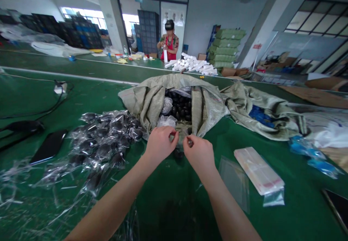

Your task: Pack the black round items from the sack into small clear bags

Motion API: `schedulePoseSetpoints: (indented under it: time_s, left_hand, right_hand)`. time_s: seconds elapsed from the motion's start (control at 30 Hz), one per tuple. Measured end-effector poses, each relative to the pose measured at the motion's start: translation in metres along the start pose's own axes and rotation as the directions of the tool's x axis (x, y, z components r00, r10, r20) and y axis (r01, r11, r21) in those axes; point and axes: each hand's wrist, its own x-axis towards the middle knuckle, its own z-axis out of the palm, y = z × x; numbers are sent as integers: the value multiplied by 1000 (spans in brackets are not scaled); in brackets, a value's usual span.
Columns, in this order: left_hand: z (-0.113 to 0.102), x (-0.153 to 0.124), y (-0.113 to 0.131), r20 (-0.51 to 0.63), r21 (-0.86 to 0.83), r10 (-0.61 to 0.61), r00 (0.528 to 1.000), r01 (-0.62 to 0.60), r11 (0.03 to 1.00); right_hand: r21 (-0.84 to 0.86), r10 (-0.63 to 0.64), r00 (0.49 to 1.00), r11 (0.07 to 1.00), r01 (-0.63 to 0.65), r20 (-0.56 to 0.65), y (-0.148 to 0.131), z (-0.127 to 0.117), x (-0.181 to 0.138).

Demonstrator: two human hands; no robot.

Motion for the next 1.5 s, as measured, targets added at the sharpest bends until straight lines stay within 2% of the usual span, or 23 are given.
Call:
schedulePoseSetpoints:
  time_s: [0.1, 0.2, 0.33, 0.5, 0.67, 0.77, 1.0, 1.27, 1.5]
  left_hand:
    - [-4, 1, 3, -90, 70, 57, 994, -51, 996]
    - [-4, 1, 4, -127, 68, 88, 988, -80, 994]
    - [-2, 0, 4, -136, 46, 104, 985, -98, 994]
    - [3, -1, 4, -110, 66, 122, 986, -115, 991]
    - [5, 1, 3, -123, 109, 119, 985, -105, 988]
    - [5, 1, 3, -120, 125, 125, 985, -110, 986]
    - [4, 0, 4, -88, 95, 149, 985, -141, 985]
    - [0, -3, 3, -66, 90, 143, 987, -137, 986]
    - [1, 0, -1, -97, 94, 179, 979, -170, 981]
  right_hand:
    - [-74, 21, 996, 997, -28, -92, -3, -5, 2]
    - [-59, -15, 993, 998, 8, -117, -2, -7, 2]
    - [-46, -49, 989, 998, 43, -138, 2, -5, 3]
    - [-151, 1, 986, 988, -26, -166, 6, 1, 7]
    - [-116, 16, 994, 993, -28, -106, 8, 9, 11]
    - [-138, 64, 995, 988, -74, -77, 12, 11, 13]
    - [10, 67, 997, 998, -67, -38, 16, 0, 14]
    - [54, 43, 997, 998, -40, -57, 13, -3, 12]
    - [62, 63, 998, 996, -64, 19, 10, -8, 11]
